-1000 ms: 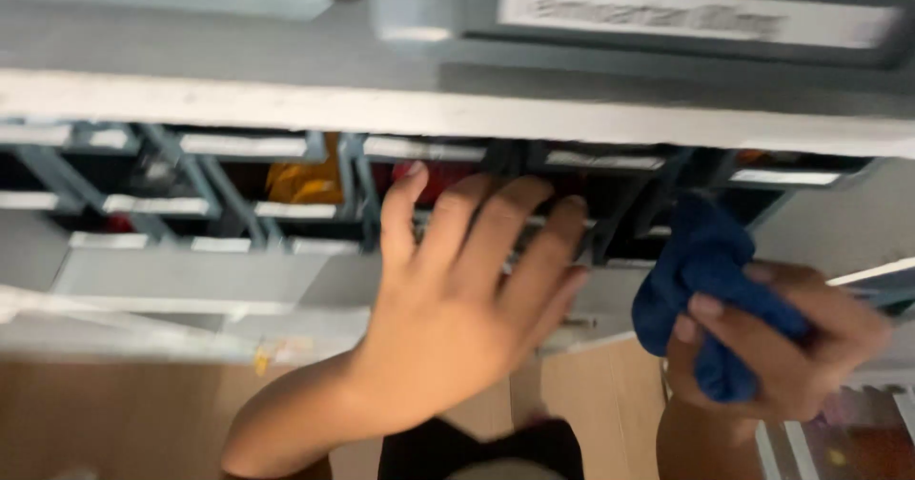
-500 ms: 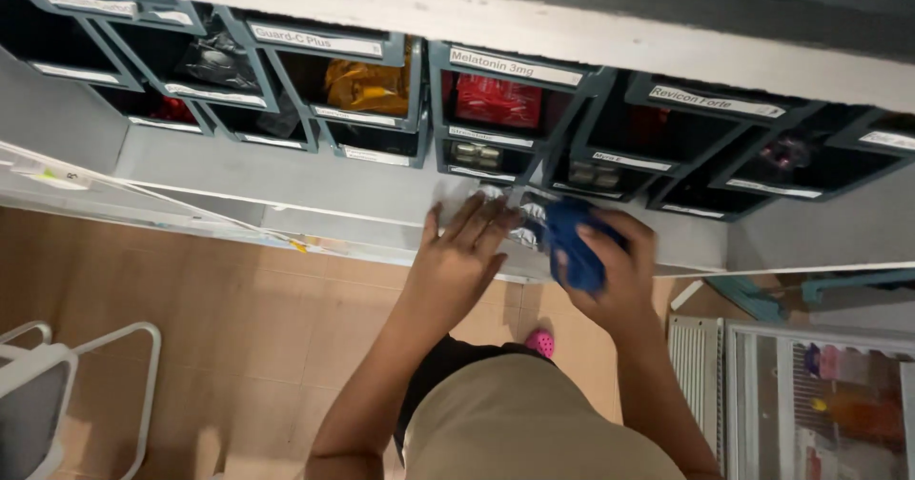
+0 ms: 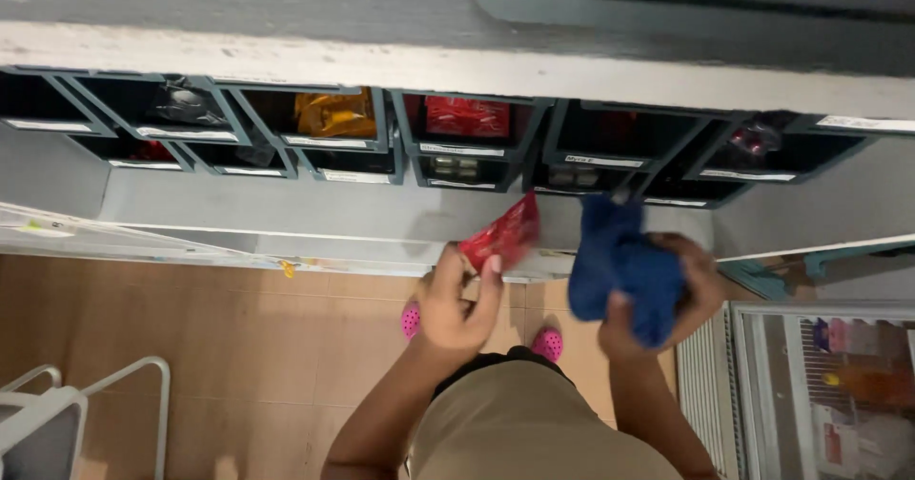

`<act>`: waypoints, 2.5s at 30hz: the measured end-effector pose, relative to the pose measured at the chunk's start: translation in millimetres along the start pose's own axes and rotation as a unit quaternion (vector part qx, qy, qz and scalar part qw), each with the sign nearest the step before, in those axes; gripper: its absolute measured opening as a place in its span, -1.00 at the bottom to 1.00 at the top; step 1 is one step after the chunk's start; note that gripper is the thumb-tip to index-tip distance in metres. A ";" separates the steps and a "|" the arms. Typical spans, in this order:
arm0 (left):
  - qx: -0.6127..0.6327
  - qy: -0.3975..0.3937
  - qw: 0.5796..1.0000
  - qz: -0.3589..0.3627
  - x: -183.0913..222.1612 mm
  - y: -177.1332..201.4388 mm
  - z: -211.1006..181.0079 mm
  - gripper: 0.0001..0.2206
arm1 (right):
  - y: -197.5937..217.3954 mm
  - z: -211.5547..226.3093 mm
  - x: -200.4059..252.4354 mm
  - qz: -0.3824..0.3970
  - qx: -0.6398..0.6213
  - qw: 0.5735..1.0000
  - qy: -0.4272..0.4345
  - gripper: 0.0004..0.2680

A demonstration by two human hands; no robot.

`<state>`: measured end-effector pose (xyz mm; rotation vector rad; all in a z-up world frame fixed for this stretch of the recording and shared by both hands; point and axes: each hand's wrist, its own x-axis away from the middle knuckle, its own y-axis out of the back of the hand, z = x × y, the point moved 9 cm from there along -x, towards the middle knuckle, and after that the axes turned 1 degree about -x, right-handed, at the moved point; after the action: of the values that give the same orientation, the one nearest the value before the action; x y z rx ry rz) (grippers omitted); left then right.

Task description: The person wipes the inside and outside of a small black plastic bin with a blue cloth. They then place the bin back into a wall-mounted shelving unit. The person proceeds to wipe several red blister packs and a silver foil pack before placing them into the shelves.

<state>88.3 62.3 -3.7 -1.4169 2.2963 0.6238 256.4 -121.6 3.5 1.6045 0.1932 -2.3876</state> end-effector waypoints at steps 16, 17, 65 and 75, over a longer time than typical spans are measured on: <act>0.060 -0.045 0.969 0.234 23.6 -57.3 -30.4 -0.60 | -63.0 38.7 -41.6 0.155 0.045 0.987 0.001 -0.78; 0.103 -0.049 0.969 0.221 20.7 -51.9 -34.6 -0.59 | -60.1 34.2 -44.1 0.131 0.049 0.990 -0.024 -0.78; 0.406 -0.001 0.842 0.354 21.6 -95.6 -80.7 -0.25 | -15.5 33.3 4.0 0.028 0.023 0.998 -0.054 -0.73; 0.326 -0.032 0.870 0.367 8.2 -82.0 -106.4 -0.34 | -7.0 38.1 -12.5 -0.029 -0.047 0.998 0.026 -0.75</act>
<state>150.2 -34.4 66.4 -0.1920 2.5876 0.0285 225.0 -122.8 29.4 1.6390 0.3603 -2.3433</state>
